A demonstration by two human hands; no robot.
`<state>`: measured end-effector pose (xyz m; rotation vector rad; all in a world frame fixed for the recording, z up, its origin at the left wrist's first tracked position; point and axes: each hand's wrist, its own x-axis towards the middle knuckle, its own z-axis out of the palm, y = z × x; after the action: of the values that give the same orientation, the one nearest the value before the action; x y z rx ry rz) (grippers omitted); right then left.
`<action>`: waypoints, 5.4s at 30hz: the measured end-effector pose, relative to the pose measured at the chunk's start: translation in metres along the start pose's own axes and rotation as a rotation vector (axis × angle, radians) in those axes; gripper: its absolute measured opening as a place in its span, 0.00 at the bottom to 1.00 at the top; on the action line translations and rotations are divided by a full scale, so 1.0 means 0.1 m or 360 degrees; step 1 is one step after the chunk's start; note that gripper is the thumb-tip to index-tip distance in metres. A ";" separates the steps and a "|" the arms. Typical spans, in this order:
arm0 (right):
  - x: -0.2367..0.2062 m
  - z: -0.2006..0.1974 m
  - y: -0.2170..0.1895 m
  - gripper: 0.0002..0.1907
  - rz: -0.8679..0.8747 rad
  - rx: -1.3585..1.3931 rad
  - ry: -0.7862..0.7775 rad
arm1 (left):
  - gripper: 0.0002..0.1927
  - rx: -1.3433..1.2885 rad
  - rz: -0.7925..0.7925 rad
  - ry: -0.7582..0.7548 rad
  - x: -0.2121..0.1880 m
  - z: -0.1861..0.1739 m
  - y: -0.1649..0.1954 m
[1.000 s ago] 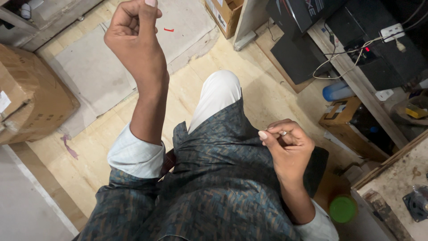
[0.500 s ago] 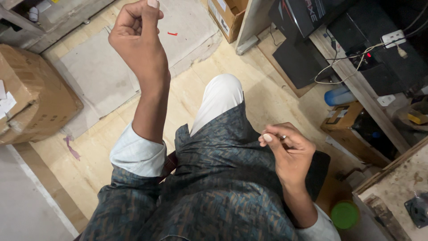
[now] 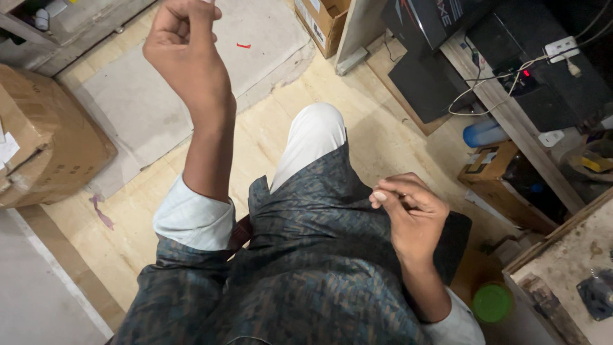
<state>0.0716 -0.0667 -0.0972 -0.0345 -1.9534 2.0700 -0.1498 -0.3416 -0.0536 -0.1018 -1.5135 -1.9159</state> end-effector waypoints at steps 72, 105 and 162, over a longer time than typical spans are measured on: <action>-0.19 -0.57 0.57 0.06 0.0384 -0.0374 0.0062 | 0.05 -0.0434 -0.0482 -0.0872 -0.66 0.32 0.38; 0.19 -0.01 -0.01 0.15 0.0019 0.0218 -0.0054 | 0.05 -0.0201 -0.0889 -0.1294 -1.65 0.50 0.66; 0.29 -0.51 0.33 0.05 0.0343 0.0480 -0.0618 | 0.11 -0.0330 -0.1362 -0.1929 -1.45 0.34 0.51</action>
<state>0.0486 -0.0116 -0.1282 0.2490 -1.8808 2.6606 -0.0224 -0.2498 -0.0671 -1.0000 -2.3304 -2.9356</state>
